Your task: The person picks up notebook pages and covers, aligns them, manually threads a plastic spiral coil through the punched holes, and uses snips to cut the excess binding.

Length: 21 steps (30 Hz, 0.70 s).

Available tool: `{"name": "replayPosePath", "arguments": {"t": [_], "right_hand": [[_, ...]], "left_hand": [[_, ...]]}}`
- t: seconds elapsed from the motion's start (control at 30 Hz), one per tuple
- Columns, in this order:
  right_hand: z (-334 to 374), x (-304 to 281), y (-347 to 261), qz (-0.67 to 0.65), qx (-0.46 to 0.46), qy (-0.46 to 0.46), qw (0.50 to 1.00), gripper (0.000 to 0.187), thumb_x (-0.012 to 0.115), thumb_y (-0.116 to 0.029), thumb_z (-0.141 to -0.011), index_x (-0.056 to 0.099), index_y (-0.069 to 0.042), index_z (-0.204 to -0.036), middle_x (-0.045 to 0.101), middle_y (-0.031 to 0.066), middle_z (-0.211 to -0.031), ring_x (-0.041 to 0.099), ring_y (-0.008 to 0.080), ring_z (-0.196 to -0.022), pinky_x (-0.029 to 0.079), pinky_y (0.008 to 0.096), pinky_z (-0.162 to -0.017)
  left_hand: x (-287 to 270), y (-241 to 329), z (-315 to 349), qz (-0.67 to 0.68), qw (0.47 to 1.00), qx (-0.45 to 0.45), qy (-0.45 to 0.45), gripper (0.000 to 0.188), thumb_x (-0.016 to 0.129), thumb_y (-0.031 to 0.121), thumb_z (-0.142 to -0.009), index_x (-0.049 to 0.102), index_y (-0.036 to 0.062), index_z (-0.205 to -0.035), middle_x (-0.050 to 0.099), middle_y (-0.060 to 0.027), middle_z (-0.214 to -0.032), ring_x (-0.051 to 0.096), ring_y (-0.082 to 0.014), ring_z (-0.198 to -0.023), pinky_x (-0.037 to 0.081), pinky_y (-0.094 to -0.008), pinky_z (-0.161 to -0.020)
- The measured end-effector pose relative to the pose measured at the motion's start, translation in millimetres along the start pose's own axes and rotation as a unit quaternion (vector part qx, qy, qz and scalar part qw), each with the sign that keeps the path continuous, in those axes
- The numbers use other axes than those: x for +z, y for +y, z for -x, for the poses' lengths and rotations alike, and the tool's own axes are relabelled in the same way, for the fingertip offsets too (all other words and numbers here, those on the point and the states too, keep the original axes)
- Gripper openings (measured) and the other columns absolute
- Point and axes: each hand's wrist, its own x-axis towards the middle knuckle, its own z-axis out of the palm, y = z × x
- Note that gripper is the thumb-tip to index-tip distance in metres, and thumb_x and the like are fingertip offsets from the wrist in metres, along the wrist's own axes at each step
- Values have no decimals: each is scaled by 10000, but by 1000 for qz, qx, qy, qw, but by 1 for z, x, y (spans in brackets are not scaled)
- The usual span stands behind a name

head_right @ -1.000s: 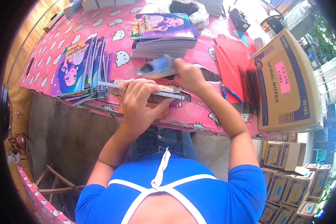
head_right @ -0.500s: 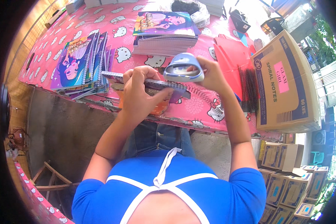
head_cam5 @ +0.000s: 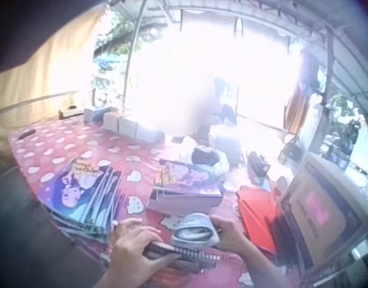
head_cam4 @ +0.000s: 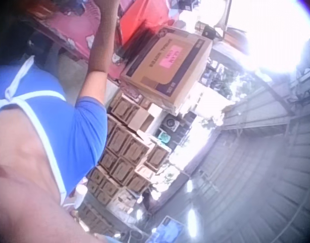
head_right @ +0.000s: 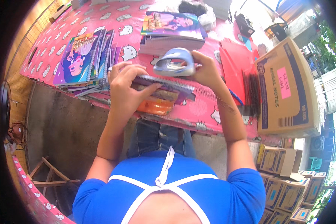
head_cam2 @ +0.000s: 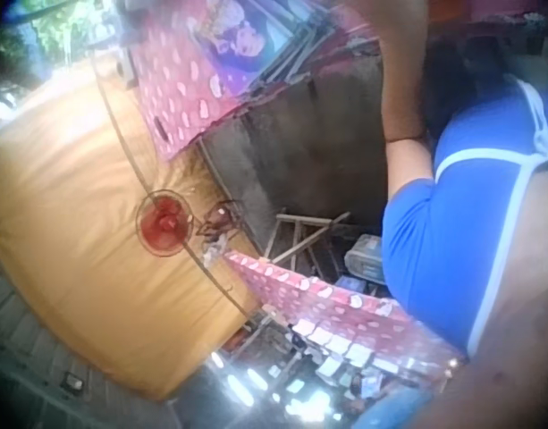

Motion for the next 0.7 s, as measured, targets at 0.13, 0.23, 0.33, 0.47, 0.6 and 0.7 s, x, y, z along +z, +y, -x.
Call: {"name": "replayPosePath", "arguments": {"t": [0.13, 0.23, 0.33, 0.47, 0.6, 0.7], "right_hand": [[-4, 9, 6, -1, -6, -139, 990, 367, 761, 6, -659, 609, -34, -991, 662, 16, -854, 574, 51, -782, 488, 270, -685], [-11, 5, -1, -21, -1, -43, 999, 343, 747, -18, -635, 626, -32, -956, 660, 19, -851, 577, 78, -784, 482, 255, -709], [-9, 14, 10, -134, -126, -18, 983, 358, 736, 2, -638, 627, -17, -979, 664, 32, -858, 581, 83, -806, 489, 256, -738], [-18, 25, 12, -1, -24, -65, 998, 415, 723, 17, -635, 635, 5, -1040, 671, 68, -914, 627, 144, -857, 516, 298, -756], [-14, 17, -27, -263, -21, -121, 957, 359, 765, -14, -659, 615, 4, -984, 667, 59, -950, 608, 103, -810, 515, 278, -706], [-38, 29, -22, 24, -43, -103, 993, 281, 733, -1, -667, 623, -1, -925, 673, 62, -918, 599, 94, -789, 503, 279, -678]], "left_hand": [[-4, -8, 0, 21, 1000, 0, 1, 333, 849, 267, -576, 665, 108, -803, 634, -30, -1006, 535, -246, -1018, 353, -402, -903], [-7, -8, -5, 11, 1000, 3, 15, 353, 873, 210, -545, 684, 92, -818, 582, -105, -1167, 540, -286, -1046, 412, -403, -907], [-9, -7, 2, 41, 997, -37, 57, 387, 879, 220, -547, 648, 63, -815, 473, -152, -1257, 438, -333, -1126, 376, -442, -919], [-15, -9, -3, 30, 998, -38, 32, 409, 887, 214, -546, 638, 41, -820, 419, -178, -1294, 399, -362, -1164, 376, -454, -951], [-9, -16, 3, 116, 981, -143, 51, 460, 904, 215, -531, 625, 44, -855, 423, -153, -1303, 530, -251, -1070, 530, -346, -786], [-11, -22, -1, 73, 991, -97, 61, 480, 902, 222, -544, 606, 44, -876, 462, -144, -1259, 573, -222, -997, 535, -334, -775]]}}
